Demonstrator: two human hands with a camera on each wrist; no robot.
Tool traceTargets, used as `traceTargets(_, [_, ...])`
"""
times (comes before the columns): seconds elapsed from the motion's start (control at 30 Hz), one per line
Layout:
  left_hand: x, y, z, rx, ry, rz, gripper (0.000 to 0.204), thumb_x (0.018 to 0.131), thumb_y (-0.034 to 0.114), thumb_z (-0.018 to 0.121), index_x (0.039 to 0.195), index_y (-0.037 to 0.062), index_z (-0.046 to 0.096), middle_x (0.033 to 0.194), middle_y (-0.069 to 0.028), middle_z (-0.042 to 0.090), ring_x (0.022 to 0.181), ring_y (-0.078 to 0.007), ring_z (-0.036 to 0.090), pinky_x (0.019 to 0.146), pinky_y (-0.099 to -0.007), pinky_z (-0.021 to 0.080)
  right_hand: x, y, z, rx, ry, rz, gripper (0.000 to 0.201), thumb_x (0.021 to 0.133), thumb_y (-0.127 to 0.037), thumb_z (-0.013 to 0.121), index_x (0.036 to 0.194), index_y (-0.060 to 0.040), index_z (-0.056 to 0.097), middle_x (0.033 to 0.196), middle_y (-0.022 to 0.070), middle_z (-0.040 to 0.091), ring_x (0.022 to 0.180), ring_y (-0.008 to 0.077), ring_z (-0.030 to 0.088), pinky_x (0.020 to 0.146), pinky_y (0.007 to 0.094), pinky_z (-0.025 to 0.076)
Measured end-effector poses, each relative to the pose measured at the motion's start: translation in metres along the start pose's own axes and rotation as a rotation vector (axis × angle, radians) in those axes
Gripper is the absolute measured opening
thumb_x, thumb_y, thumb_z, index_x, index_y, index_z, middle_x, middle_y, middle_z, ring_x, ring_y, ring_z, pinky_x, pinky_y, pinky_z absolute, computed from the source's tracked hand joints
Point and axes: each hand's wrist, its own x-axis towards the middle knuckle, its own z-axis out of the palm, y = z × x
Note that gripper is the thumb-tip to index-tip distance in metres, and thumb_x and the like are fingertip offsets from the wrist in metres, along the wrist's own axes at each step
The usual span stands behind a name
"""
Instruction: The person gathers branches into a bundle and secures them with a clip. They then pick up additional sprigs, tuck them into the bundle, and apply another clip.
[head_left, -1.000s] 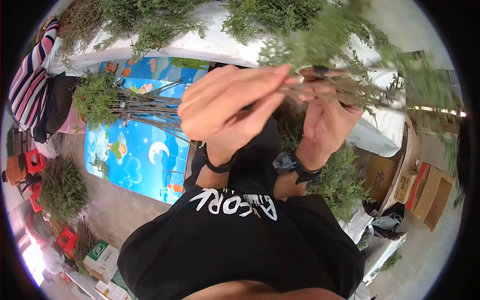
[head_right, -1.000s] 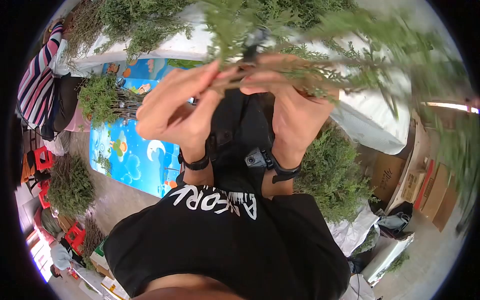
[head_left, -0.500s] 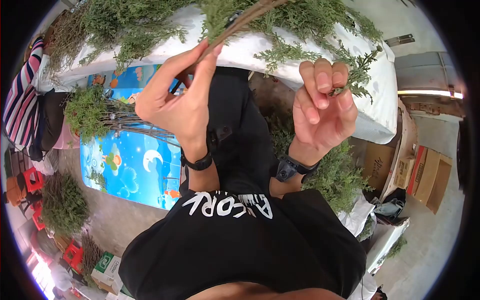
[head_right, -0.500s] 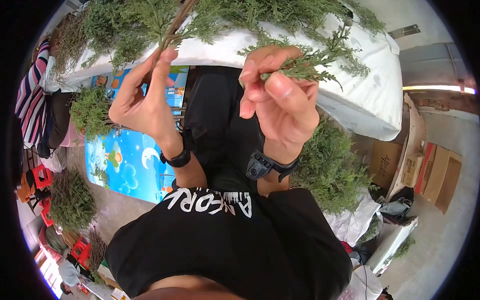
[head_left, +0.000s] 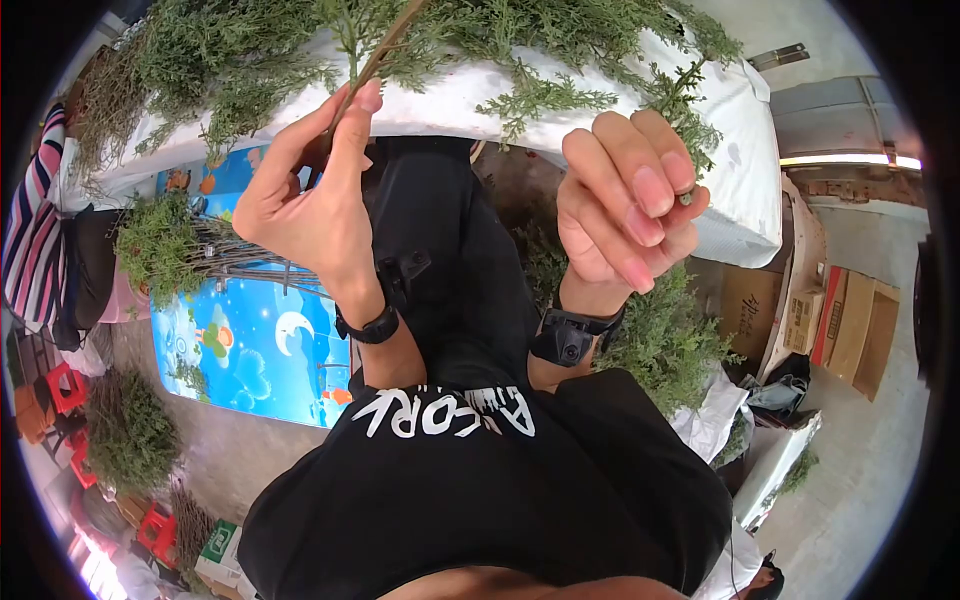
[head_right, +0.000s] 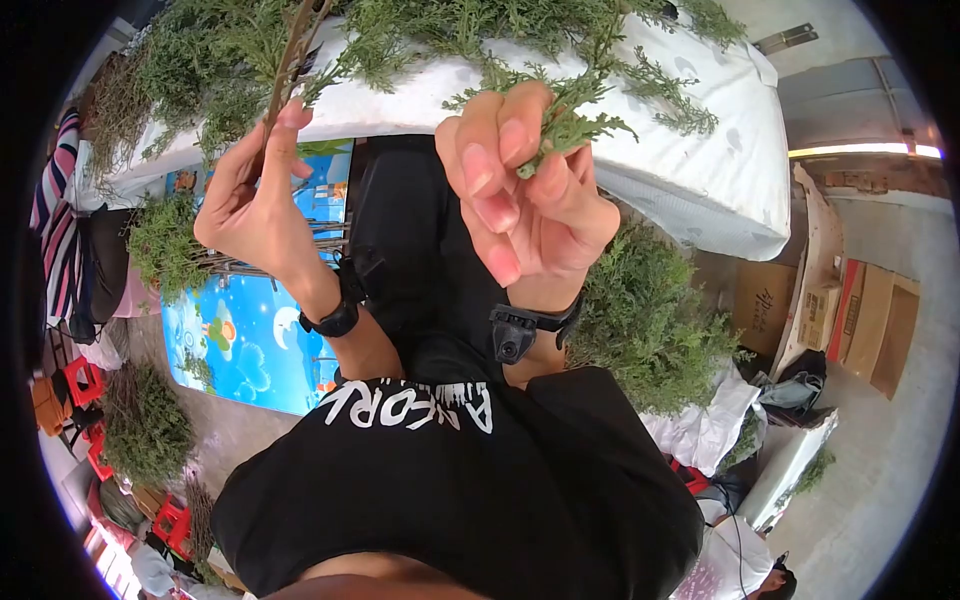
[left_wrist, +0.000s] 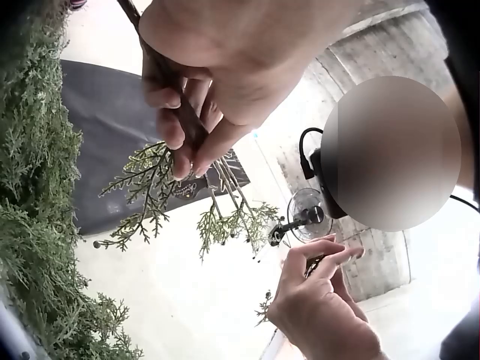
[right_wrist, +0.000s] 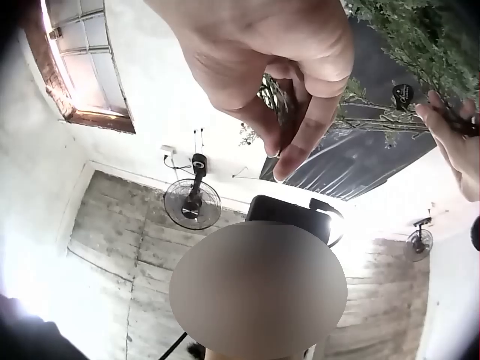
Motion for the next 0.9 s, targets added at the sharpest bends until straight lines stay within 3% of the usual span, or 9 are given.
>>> traceTargets(0.27, [0.001,-0.003,0.000,-0.010,-0.020,0.015,0.013,0.075,-0.004,0.074,0.087,-0.0069,0.070,0.074,-0.0098,0.071,0.055,-0.0069,0.059,0.049,-0.0168,0.045,0.000,0.002,0.001,0.007,-0.003,0.007,0.014,0.086,-0.003,0.065,0.094,0.0035,0.056,0.093,0.0130,0.055,0.083,0.0181,0.056,0.050,0.0208,0.060])
traceTargets(0.33, [0.001,-0.003,0.000,-0.005,-0.023,0.015,0.012,0.075,-0.004,0.074,0.087,-0.0070,0.070,0.074,-0.0100,0.071,0.055,-0.0069,0.060,0.049,-0.0168,0.045,0.003,0.004,-0.008,0.007,-0.116,-0.012,0.017,0.090,-0.007,0.060,0.100,0.0057,0.053,0.093,0.0163,0.054,0.075,0.0151,0.052,0.041,0.0184,0.055])
traceTargets(0.43, [0.001,-0.001,0.000,-0.001,-0.022,0.000,0.013,0.075,-0.004,0.074,0.087,-0.0068,0.070,0.074,-0.0101,0.071,0.055,-0.0067,0.059,0.048,-0.0167,0.044,0.002,0.005,-0.009,-0.016,-0.108,-0.038,0.019,0.091,-0.007,0.060,0.101,0.0074,0.053,0.091,0.0193,0.055,0.069,0.0151,0.053,0.037,0.0196,0.051])
traceTargets(0.57, [-0.001,-0.001,0.001,-0.014,-0.019,0.004,0.013,0.073,-0.003,0.077,0.085,-0.0047,0.072,0.068,-0.0075,0.069,0.052,-0.0058,0.057,0.048,-0.0159,0.042,-0.006,-0.010,-0.014,-0.510,0.158,-0.127,0.018,0.087,-0.006,0.063,0.096,0.0086,0.058,0.087,0.0213,0.061,0.062,0.0195,0.060,0.041,0.0264,0.052])
traceTargets(0.6, [0.000,-0.001,0.000,-0.009,-0.024,0.010,0.013,0.072,-0.003,0.078,0.084,-0.0042,0.072,0.067,-0.0066,0.068,0.052,-0.0056,0.056,0.048,-0.0158,0.041,-0.007,-0.023,-0.014,-0.857,0.345,-0.161,0.019,0.085,-0.009,0.067,0.092,0.0075,0.064,0.082,0.0186,0.066,0.060,0.0212,0.064,0.049,0.0307,0.053])
traceTargets(0.67, [0.001,0.003,-0.001,0.008,0.006,-0.013,0.013,0.071,-0.001,0.080,0.082,-0.0032,0.073,0.063,-0.0044,0.066,0.050,-0.0050,0.055,0.048,-0.0156,0.040,-0.006,-0.049,-0.026,-1.402,0.761,-0.207,0.025,0.083,-0.018,0.071,0.091,0.0054,0.067,0.079,0.0133,0.067,0.066,0.0184,0.065,0.056,0.0302,0.054])
traceTargets(0.73, [0.003,0.004,-0.001,-0.009,0.038,-0.052,0.013,0.071,-0.001,0.080,0.082,-0.0035,0.073,0.063,-0.0044,0.066,0.050,-0.0050,0.054,0.048,-0.0158,0.040,-0.015,-0.097,-0.050,-1.712,0.929,0.032,0.023,0.081,-0.017,0.072,0.090,0.0036,0.068,0.080,0.0120,0.068,0.074,0.0168,0.064,0.061,0.0295,0.054])
traceTargets(0.8, [0.006,0.000,-0.004,-0.043,0.030,-0.050,0.013,0.075,-0.002,0.076,0.086,-0.0056,0.072,0.072,-0.0092,0.070,0.054,-0.0058,0.058,0.048,-0.0166,0.041,-0.033,-0.154,-0.082,-1.883,1.055,0.390,0.032,0.078,-0.026,0.075,0.088,0.0035,0.068,0.080,0.0086,0.068,0.073,0.0153,0.065,0.063,0.0283,0.054])
traceTargets(0.9, [0.008,-0.006,-0.011,0.029,0.007,-0.026,0.011,0.081,0.000,0.070,0.088,-0.0088,0.068,0.081,-0.0161,0.071,0.054,-0.0081,0.056,0.052,-0.0190,0.042,-0.064,-0.220,-0.115,-2.164,1.275,0.606,0.032,0.072,-0.025,0.077,0.086,0.0025,0.068,0.078,0.0088,0.068,0.069,0.0160,0.066,0.058,0.0284,0.054])
